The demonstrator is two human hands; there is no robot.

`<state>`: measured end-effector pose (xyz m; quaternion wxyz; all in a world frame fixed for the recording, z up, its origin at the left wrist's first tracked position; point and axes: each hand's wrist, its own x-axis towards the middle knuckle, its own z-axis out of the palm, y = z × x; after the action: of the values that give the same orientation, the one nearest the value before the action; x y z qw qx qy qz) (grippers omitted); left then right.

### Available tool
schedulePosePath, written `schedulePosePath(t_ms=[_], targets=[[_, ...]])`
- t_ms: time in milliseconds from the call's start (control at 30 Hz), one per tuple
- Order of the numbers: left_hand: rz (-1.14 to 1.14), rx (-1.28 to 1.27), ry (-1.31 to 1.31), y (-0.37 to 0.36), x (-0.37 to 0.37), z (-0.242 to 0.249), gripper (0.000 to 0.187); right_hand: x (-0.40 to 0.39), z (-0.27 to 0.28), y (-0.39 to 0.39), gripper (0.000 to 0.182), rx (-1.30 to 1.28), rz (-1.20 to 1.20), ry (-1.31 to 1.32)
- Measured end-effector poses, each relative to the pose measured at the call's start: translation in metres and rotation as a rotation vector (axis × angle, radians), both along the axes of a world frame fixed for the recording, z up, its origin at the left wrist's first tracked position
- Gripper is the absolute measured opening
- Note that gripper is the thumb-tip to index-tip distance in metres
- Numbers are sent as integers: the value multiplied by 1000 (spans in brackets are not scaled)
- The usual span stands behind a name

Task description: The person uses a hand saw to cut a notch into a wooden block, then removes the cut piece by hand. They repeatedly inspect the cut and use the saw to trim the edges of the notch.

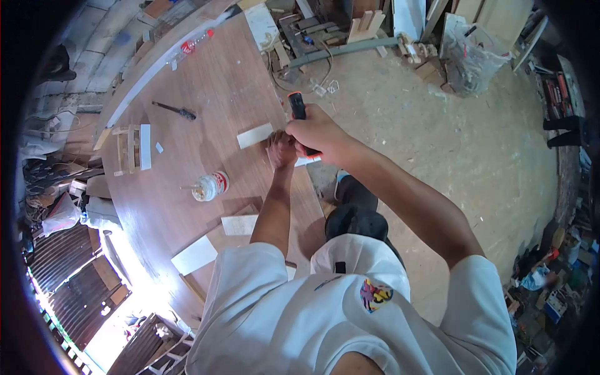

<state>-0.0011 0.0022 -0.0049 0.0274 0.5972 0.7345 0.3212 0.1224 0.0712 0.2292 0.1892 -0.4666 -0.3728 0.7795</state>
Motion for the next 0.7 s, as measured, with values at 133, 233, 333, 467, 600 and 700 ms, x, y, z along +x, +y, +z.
schedulePosePath(t_ms=[133,233,333,467,600,700], targets=[[50,-63,34,-2,1,-1,9,23,22,-15,10,-80,-8,55],[15,-164,-6,-7,-3,2,9,12,-15,-29,10,71,-39,-69],[-11,-111,1,3,-7,-2,12,-20,-138,-39,14,338,-21,-183],[-69,-78,11,-3,-2,9,14,-17,-123,-33,14,394,-47,-284],[-41,-72,-35,-10,2,13,13,-4,-34,-20,5,65,-4,-68],[12,-65,-68,-3,0,5,10,15,23,-21,7,21,-30,45]])
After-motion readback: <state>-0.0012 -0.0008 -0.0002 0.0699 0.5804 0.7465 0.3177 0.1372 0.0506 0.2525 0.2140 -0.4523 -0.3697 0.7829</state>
